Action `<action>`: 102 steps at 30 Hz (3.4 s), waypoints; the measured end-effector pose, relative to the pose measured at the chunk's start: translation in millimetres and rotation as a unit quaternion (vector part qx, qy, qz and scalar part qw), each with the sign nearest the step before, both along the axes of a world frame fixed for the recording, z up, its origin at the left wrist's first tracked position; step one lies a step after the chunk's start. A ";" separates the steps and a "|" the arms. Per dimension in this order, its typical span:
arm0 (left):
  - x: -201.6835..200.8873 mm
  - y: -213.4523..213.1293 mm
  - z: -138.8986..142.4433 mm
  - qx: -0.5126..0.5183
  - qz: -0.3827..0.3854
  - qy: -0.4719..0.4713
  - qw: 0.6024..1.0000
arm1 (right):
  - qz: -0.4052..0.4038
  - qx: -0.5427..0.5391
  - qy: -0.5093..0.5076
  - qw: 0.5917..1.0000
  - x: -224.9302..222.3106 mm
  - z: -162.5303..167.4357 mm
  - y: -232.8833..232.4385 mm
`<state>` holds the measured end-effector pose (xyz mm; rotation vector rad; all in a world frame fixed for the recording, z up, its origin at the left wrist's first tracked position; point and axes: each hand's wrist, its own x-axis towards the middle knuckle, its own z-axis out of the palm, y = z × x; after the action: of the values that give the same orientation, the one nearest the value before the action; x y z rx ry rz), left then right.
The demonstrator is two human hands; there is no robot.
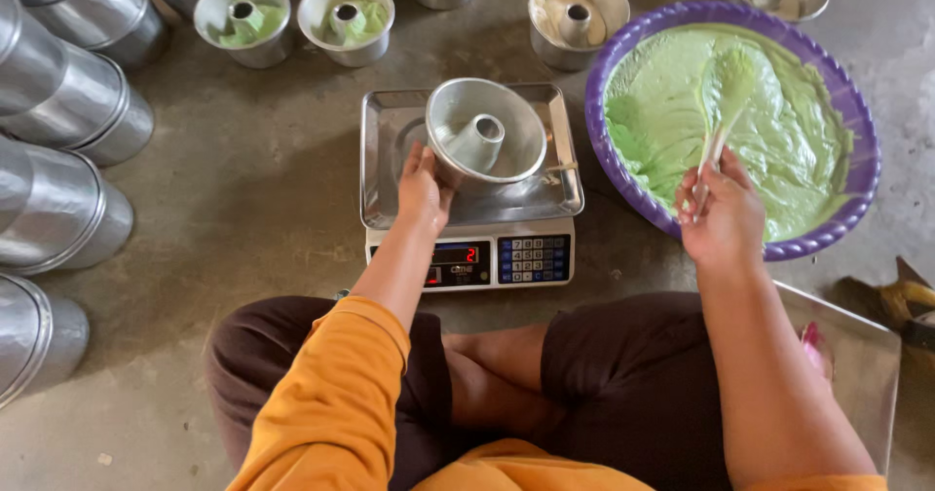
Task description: The person scoops green batter from a large purple bowl into metal cake molds placed on a digital scale. They adjust the amount to reach a target weight, then move the filled mold aside and repeat the process with additional molds.
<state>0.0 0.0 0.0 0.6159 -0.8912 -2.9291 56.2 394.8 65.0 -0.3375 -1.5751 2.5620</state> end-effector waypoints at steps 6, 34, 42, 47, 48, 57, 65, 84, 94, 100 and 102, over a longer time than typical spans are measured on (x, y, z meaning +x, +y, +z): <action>41.1 1.5 13.7 -0.648 0.131 0.096 0.744 | -0.008 -0.012 -0.005 1.000 6.8 18.5 -7.0; 109.3 94.0 -10.2 -0.856 -0.280 0.330 0.283 | -0.072 0.362 -0.082 0.926 -9.3 47.5 -7.2; 88.4 38.8 120.5 -0.814 -0.104 0.345 0.455 | 0.193 0.903 -0.227 0.308 -55.2 31.2 27.7; 65.9 -53.4 158.4 -0.763 0.014 0.255 0.593 | 0.153 0.858 -0.213 0.442 -64.2 -21.5 36.0; 62.0 -65.3 157.0 -0.760 0.023 0.222 0.611 | 0.128 0.836 -0.196 0.497 -65.6 -30.2 38.7; 22.4 -72.3 98.8 -0.730 0.030 0.180 0.658 | 0.099 0.439 -0.352 0.821 -99.5 -59.0 28.7; 6.1 -83.0 72.6 -0.718 0.027 0.167 0.675 | 0.030 0.280 -0.327 0.902 -100.6 -19.1 -5.1; -23.6 -86.2 -1.9 -0.527 -0.105 0.073 0.840 | 0.032 0.789 0.278 0.547 -25.4 45.4 -192.6; -36.1 -83.7 -22.6 -0.585 -0.070 0.062 0.806 | 0.049 0.800 0.327 0.500 -18.1 36.8 -213.7; -33.9 -82.4 -22.8 -0.517 -0.114 0.027 0.848 | 0.056 0.787 0.335 0.515 -16.3 35.0 -216.0; -33.4 -80.0 -25.8 -0.452 -0.136 -0.004 0.882 | 0.047 0.780 0.345 0.520 -14.5 35.9 -216.8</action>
<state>-33.4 -80.0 -25.8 0.4330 -2.2503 -2.2389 41.8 178.0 100.9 0.8236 -2.4823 0.2033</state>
